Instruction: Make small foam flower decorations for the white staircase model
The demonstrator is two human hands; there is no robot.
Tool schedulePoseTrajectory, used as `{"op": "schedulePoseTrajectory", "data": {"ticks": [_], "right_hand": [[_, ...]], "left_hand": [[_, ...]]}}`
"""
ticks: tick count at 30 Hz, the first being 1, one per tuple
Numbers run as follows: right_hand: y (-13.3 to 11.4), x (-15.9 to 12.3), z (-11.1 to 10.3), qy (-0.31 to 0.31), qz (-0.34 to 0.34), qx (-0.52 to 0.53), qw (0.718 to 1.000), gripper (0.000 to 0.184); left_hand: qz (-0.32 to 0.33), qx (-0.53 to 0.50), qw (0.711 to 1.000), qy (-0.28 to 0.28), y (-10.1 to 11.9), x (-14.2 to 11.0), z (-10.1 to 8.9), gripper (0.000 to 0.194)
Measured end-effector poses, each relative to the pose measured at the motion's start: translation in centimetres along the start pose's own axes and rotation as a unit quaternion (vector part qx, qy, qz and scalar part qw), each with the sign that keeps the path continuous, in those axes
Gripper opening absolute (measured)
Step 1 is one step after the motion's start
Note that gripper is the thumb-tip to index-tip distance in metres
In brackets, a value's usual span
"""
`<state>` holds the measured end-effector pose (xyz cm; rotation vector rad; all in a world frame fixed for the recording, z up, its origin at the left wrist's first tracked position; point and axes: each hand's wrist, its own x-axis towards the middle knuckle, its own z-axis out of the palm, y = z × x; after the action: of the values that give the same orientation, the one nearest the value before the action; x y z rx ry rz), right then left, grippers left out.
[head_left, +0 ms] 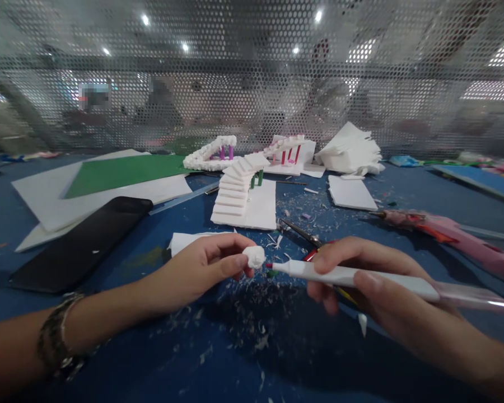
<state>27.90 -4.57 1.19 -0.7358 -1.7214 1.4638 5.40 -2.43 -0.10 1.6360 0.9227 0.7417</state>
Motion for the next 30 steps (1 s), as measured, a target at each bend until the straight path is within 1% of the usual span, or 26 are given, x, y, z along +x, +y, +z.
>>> {"op": "schedulePoseTrajectory", "data": {"ticks": [4,8,12,16,18,21,25,30], "right_hand": [[-0.1,-0.31,0.18,-0.018,0.0,0.002,1.0,0.025],[0.0,-0.18,0.3,-0.01,0.006,-0.011,1.0,0.023],[0.07,0.26,0.12,0.016,-0.004,-0.023,1.0,0.023],[0.06,0.39,-0.02,0.045,-0.008,0.006,0.999,0.022],[0.04,0.37,0.0,0.03,-0.009,0.001,0.999,0.023],[0.07,0.4,0.01,0.007,-0.013,-0.039,0.999,0.023],[0.18,0.37,-0.14,0.037,-0.013,-0.064,0.997,0.023],[0.08,0.24,-0.08,0.015,-0.013,-0.082,0.996,0.022]], "left_hand": [[0.005,-0.019,1.0,-0.024,0.08,-0.16,0.12,0.008],[-0.001,-0.027,0.999,-0.044,0.06,-0.31,0.18,0.009],[0.008,-0.021,0.999,-0.047,0.04,-0.36,0.16,0.009],[0.007,-0.006,0.999,-0.04,0.05,-0.3,0.18,0.01],[0.003,0.006,0.999,-0.038,0.11,-0.27,0.2,0.011],[0.002,0.012,0.999,-0.042,0.2,-0.25,0.21,0.011],[0.005,-0.005,0.999,-0.041,0.16,-0.29,0.14,0.011],[0.008,-0.02,0.998,-0.052,0.08,-0.4,0.16,0.009]]}}
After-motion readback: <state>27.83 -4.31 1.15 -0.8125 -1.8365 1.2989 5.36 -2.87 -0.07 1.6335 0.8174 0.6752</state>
